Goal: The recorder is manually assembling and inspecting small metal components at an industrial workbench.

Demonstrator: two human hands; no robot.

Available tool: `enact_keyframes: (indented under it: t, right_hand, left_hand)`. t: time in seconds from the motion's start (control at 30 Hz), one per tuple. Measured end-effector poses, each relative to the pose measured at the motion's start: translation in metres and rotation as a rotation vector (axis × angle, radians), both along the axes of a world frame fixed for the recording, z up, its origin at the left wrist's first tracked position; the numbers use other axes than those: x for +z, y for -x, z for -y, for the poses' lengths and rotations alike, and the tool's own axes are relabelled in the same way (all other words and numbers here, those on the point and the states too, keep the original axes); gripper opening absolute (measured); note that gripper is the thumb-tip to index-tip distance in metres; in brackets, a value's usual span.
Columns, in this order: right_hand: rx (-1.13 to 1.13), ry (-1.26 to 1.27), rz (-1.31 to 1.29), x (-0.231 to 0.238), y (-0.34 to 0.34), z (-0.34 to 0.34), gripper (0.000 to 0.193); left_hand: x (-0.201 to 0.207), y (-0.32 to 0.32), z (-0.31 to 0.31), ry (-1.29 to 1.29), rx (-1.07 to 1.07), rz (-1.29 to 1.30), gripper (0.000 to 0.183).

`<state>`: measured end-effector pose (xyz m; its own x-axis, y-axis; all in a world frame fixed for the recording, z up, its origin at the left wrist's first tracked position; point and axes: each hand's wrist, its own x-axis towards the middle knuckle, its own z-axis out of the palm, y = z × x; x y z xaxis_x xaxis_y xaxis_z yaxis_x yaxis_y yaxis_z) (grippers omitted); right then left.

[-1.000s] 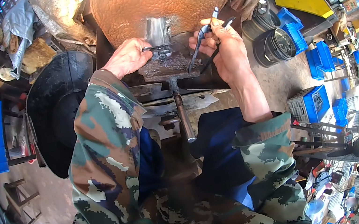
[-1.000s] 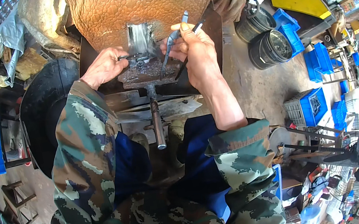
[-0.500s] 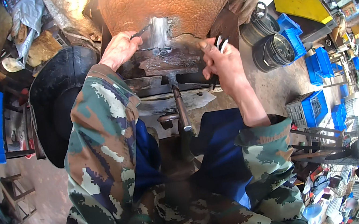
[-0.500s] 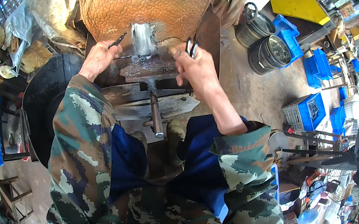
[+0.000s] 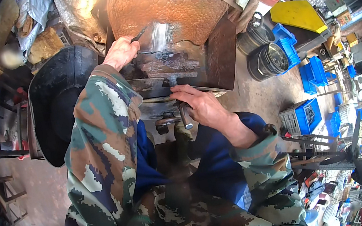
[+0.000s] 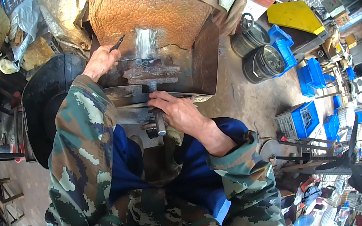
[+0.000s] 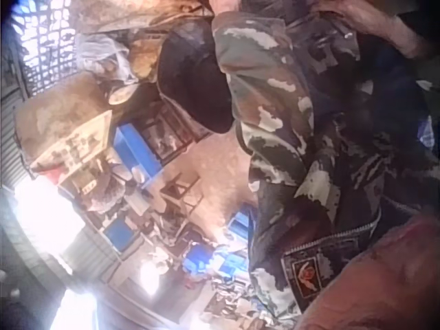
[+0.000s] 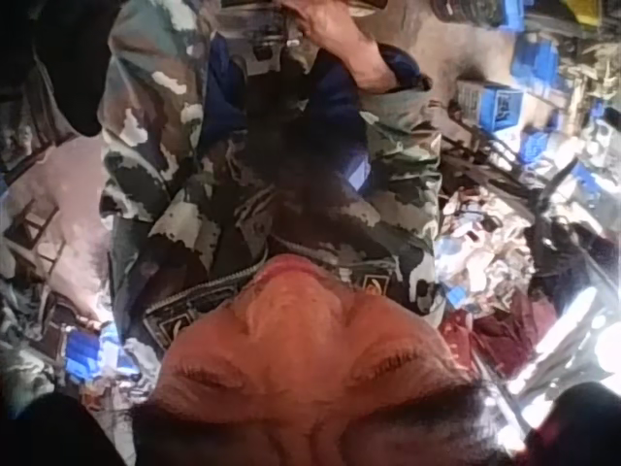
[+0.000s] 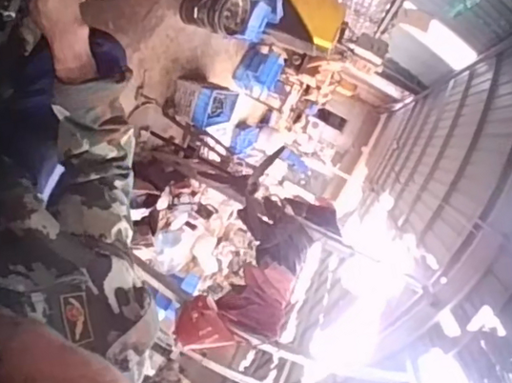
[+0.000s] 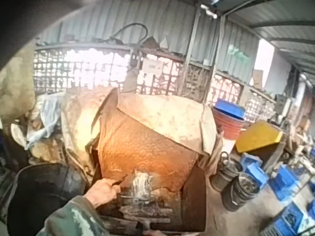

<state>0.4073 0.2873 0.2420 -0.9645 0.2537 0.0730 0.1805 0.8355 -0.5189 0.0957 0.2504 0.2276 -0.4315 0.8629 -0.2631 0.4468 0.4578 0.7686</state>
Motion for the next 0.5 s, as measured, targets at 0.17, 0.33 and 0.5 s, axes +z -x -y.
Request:
enact_keyframes:
  t: [0.17, 0.33, 0.5]
  right_hand:
    - [0.035, -0.007, -0.015, 0.001, 0.005, -0.001, 0.049]
    - [-0.016, 0.007, -0.382, 0.0, 0.017, -0.02, 0.038]
    - [-0.474, 0.602, -0.383, 0.021, 0.067, -0.024, 0.028]
  left_hand:
    - [-0.024, 0.001, -0.005, -0.18, 0.132, -0.227, 0.047]
    - [-0.016, -0.01, -0.02, -0.362, 0.372, -0.12, 0.047]
    - [-0.007, -0.014, -0.027, -0.788, 0.536, -0.078, 0.029]
